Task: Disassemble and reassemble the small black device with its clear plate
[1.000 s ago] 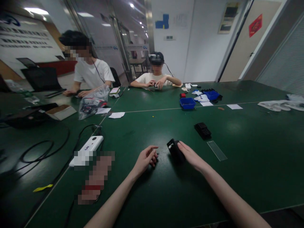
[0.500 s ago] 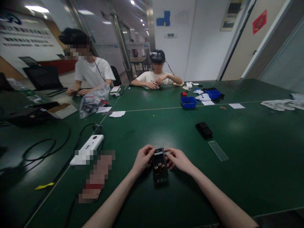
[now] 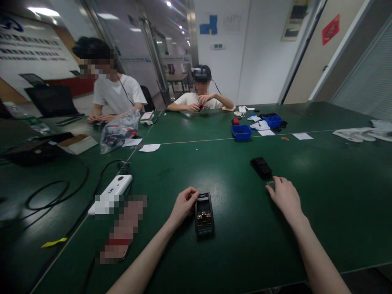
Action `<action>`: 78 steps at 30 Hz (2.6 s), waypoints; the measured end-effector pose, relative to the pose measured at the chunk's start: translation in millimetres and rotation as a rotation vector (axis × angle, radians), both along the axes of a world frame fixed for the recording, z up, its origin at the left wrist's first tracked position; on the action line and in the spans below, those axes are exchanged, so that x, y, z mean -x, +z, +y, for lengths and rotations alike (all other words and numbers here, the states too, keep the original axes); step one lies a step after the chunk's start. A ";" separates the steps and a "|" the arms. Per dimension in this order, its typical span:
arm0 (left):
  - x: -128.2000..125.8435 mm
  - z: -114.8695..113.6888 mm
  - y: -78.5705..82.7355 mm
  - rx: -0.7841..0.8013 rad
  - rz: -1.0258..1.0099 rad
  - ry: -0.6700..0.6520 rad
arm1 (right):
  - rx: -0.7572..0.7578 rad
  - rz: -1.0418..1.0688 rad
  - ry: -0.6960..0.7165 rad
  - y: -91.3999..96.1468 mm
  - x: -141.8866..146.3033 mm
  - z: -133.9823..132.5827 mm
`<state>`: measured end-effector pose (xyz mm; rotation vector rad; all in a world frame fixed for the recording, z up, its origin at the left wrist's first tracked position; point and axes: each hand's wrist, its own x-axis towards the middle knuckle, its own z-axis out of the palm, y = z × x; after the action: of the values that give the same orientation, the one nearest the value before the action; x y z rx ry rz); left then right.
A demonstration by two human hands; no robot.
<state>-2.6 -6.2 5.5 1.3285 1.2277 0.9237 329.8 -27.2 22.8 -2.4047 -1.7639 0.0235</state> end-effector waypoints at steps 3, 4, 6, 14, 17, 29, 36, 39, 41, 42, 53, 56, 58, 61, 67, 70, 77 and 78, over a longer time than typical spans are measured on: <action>0.2 0.2 0.3 -0.006 0.011 -0.010 | 0.103 -0.084 -0.009 -10.9 -8.6 -5.3; 0.2 0.2 0.1 -0.008 0.008 -0.010 | 0.120 -0.096 0.007 -12.8 -6.1 -7.7; 0.2 0.5 -0.5 -0.011 0.001 -0.009 | 0.116 -0.137 0.064 -13.5 4.8 -12.9; 0.6 1.3 -1.2 -0.012 0.026 -0.017 | 0.150 0.057 0.261 2.8 53.9 -13.5; 0.8 1.6 -1.6 -0.018 0.035 -0.018 | 0.157 0.283 0.353 14.7 68.5 -5.1; -1.2 0.8 -2.8 -0.070 0.058 -0.008 | 0.203 1.459 0.590 27.2 145.2 26.3; -0.5 1.9 -6.4 -0.086 0.063 -0.013 | 0.187 1.600 0.541 3.9 164.2 16.8; -0.3 2.2 -7.5 -0.086 0.068 -0.011 | 0.226 1.603 0.550 4.4 165.2 11.6; -0.2 1.9 -7.1 -0.086 0.071 -0.011 | 0.253 1.603 0.555 6.0 165.6 9.0; -0.1 1.7 -6.7 -0.087 0.071 -0.011 | 0.262 1.603 0.562 6.7 165.9 8.0; 0.2 2.5 -5.8 -0.124 0.106 -0.012 | 0.259 1.535 0.597 4.5 166.6 5.3; 0.5 2.8 -7.3 -0.109 0.092 -0.021 | 0.268 1.512 0.625 5.1 166.2 5.0; 0.7 3.0 -8.4 -0.101 0.083 -0.025 | 0.262 1.475 0.644 6.8 165.4 4.7; 1.0 3.5 -9.5 -0.098 0.073 -0.031 | 0.215 1.343 0.684 10.5 162.9 4.8; 1.8 3.7 -10.9 -0.078 0.043 -0.034 | 0.037 0.952 0.757 10.9 156.8 7.6; 1.7 3.5 -12.1 -0.057 0.011 -0.025 | 0.005 0.944 0.761 6.1 155.7 9.5; 1.0 2.0 -7.2 -0.055 0.002 -0.033 | 0.112 1.024 0.742 -0.6 153.9 13.5; 0.9 1.8 -6.0 -0.068 0.019 -0.035 | 0.125 1.046 0.736 -1.8 153.6 14.0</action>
<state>-3.5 -4.4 -0.5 1.4108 1.1936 0.9370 176.2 -13.2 21.0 -1.1720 -1.8793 1.2199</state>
